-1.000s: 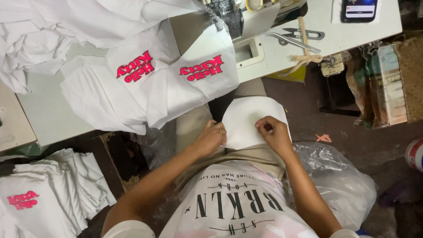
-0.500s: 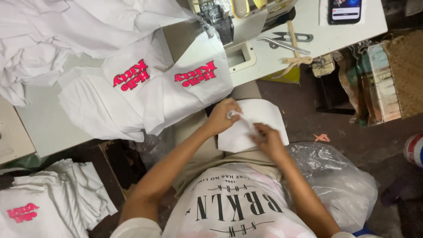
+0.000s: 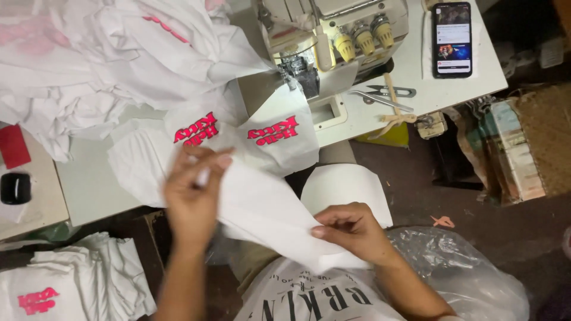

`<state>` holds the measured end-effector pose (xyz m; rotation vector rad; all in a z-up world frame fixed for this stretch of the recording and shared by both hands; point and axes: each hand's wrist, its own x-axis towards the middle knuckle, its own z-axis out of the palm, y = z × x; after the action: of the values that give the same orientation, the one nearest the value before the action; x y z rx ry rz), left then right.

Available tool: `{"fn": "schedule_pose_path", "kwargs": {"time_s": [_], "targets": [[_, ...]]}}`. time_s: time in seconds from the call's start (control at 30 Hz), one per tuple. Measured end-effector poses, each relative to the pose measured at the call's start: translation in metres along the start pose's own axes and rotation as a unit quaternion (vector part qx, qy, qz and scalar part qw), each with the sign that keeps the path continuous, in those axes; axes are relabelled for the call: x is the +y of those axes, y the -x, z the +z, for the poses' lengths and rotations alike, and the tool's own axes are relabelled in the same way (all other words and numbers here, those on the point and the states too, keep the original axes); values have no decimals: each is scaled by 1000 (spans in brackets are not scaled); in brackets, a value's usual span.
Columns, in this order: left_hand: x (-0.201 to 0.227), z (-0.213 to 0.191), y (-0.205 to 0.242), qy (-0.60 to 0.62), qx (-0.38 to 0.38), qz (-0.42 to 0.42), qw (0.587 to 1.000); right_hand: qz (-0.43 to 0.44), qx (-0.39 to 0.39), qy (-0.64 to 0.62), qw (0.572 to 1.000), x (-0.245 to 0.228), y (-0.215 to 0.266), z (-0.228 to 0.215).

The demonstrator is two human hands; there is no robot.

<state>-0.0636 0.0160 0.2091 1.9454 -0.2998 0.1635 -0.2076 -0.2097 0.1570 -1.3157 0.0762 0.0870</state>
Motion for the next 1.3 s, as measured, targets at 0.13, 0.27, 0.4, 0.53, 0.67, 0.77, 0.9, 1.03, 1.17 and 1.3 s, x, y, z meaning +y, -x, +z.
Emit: {"fn": "schedule_pose_path", "kwargs": {"time_s": [0.13,0.27,0.4,0.53,0.67,0.77,0.9,1.03,1.17,1.3], "targets": [[40,13,-68,-85,-61,128,986,6,49,-57,997,-4,-5,8],[-47,87,-119,-90,-159,109,977,36,165,116,979,49,-45,-12],[-127,150,-130,-164,-164,101,967,-28,204,370,906,98,-92,-30],[-112,155,-112,-172,-177,48,968,-68,194,396,895,131,-129,-60],[-112,154,-105,-165,-208,40,963,-77,153,339,925,146,-137,-76],[-109,142,-89,-126,-230,31,965,-59,127,338,931,154,-119,-75],[-81,97,-59,-96,-229,74,966,-12,70,286,955,150,-92,-59],[-60,36,-40,-88,-174,110,975,-11,46,275,960,111,-67,-47],[62,-49,0,-62,-25,150,986,-112,4,257,960,30,-33,-37],[79,-101,34,-108,146,177,967,-282,-52,198,937,-61,-13,-12]]}}
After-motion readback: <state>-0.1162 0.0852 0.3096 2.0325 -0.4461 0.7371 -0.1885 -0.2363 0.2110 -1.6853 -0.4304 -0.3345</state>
